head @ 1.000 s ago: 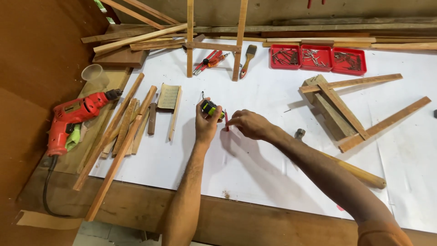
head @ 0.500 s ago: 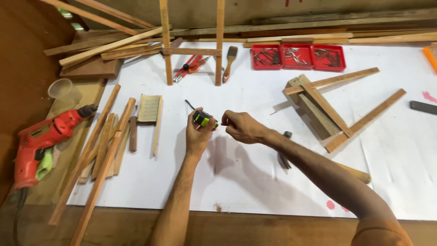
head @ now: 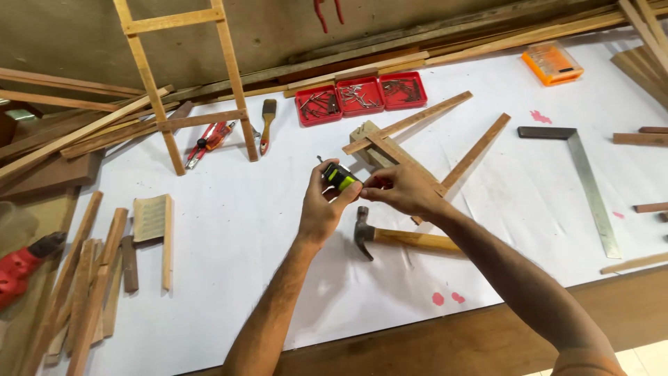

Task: Assembling a small wooden easel by measuring, marking wood, and hammering nails into the frame.

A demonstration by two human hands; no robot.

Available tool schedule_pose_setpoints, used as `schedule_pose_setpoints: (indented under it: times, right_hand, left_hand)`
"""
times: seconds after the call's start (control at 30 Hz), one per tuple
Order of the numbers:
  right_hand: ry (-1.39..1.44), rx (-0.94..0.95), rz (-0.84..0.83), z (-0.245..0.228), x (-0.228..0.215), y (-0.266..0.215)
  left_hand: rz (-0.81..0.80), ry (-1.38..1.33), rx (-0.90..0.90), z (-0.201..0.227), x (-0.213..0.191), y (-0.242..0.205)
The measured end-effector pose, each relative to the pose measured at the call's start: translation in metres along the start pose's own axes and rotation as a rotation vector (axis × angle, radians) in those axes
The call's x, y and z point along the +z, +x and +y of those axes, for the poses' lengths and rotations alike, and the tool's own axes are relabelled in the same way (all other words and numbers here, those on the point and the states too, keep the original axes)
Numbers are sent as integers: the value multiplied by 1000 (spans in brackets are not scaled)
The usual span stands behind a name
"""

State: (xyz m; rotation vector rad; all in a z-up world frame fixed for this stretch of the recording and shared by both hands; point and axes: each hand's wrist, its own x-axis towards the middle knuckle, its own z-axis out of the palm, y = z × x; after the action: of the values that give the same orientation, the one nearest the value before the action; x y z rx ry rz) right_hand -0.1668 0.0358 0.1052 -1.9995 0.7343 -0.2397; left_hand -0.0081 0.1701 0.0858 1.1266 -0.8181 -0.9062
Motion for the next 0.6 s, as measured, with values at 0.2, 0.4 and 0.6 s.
schedule_pose_setpoints:
  times: [0.2, 0.4, 0.6]
  right_hand:
    - [333, 260, 159, 41, -65, -41]
    - [519, 338, 125, 92, -100, -66]
    - [527, 434, 157, 134, -97, -65]
  left_hand:
    - [-34, -1, 39, -17, 73, 56]
    - [-36, 119, -120, -30, 109, 90]
    - [47, 717, 115, -77, 108, 118]
